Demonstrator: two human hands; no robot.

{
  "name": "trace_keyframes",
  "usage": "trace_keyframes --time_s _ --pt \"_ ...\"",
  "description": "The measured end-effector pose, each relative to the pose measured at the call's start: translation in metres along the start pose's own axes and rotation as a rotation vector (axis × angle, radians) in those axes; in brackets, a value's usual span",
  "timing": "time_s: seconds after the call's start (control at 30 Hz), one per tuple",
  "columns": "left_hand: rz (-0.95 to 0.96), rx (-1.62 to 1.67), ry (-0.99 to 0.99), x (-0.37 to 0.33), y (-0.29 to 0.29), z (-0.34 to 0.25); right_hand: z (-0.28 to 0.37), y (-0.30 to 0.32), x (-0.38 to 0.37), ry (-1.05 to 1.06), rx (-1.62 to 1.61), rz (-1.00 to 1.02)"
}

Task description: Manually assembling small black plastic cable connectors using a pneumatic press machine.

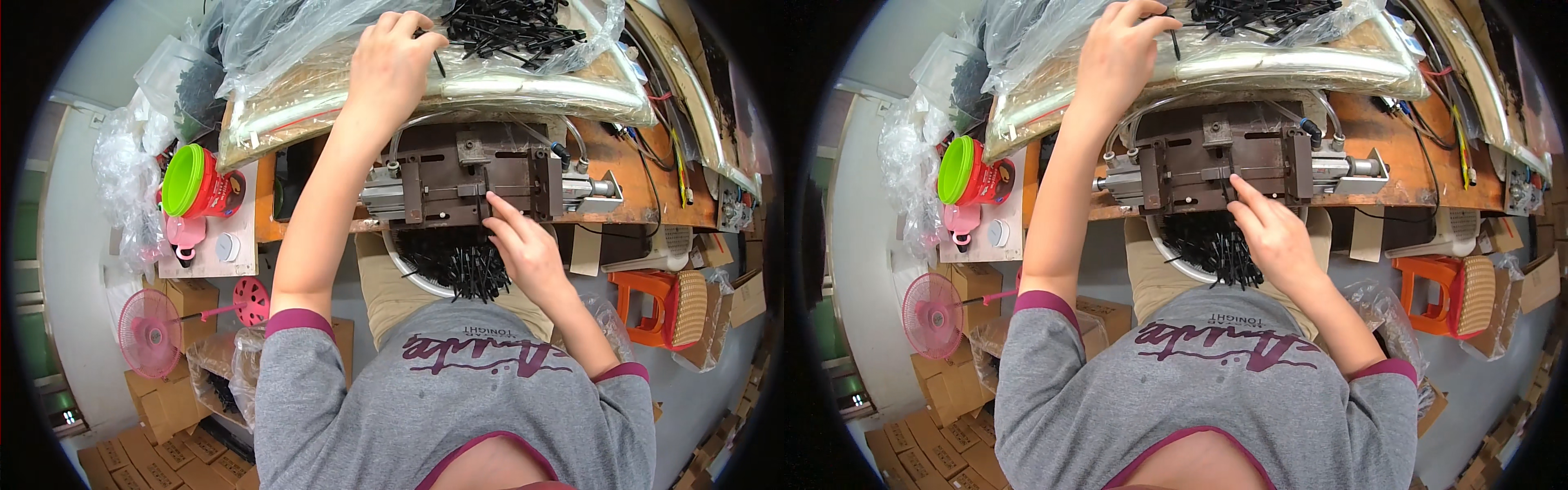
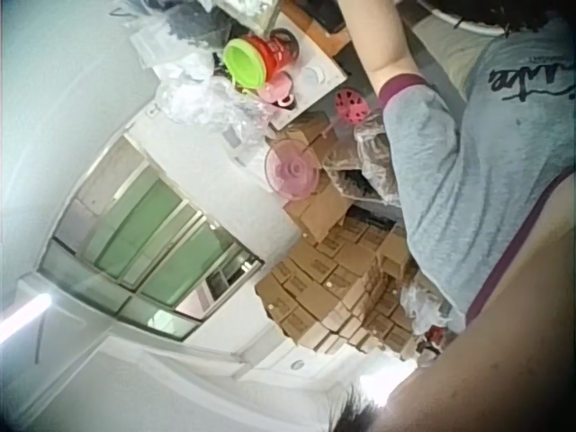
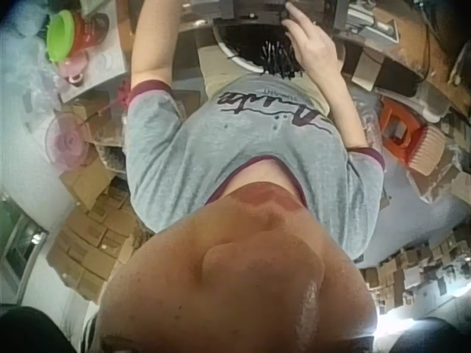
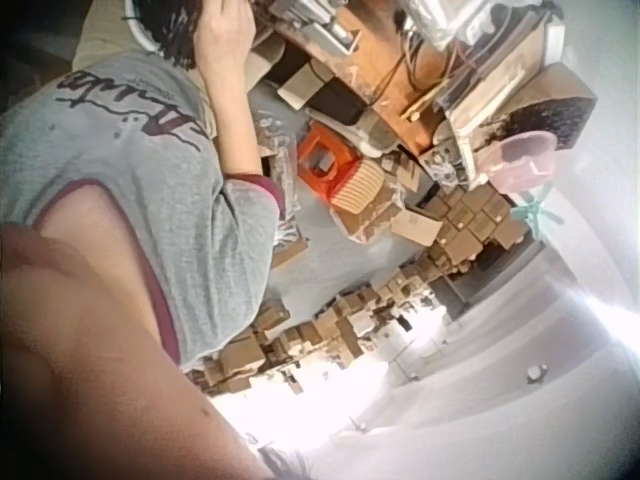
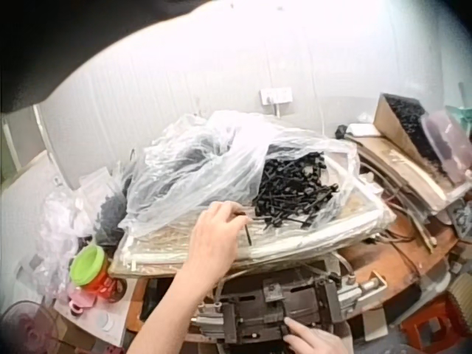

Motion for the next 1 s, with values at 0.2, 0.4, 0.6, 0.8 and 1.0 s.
trace_keyframes --time_s 0.2,0.4,0.6,0.8,1.0 --pt "0.073 0.067 -0.012 -0.005 -0.034 0.013 0.003 -0.021 -0.001 0.041 0.131 0.084" --pt "-0.112 0.809 0.674 -0.004 -0.009 0.031 0.005 -0.022 -0.005 0.043 0.142 0.115" --pt "0.034 1.437 1.161 0.035 0.023 -0.002 -0.008 0.020 -0.078 -0.015 -0.181 0.074" --pt "0.104 1.223 0.968 0.058 0.049 -0.049 -0.068 0.057 -0.220 0.220 0.321 -0.262" --pt "0.145 0.758 0.708 0.084 0.075 -0.080 -0.112 0.002 -0.274 -0.108 0.614 0.244"
Point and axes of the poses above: each hand's wrist, its own x-axis away from the middle knuckle, its own y-axis out of the back of the hand, z = x × y, the point moved 8 cm from there along -x, towards the middle knuckle, and after that the axes turned 10 degrees about -z, right-handed, at the moved point
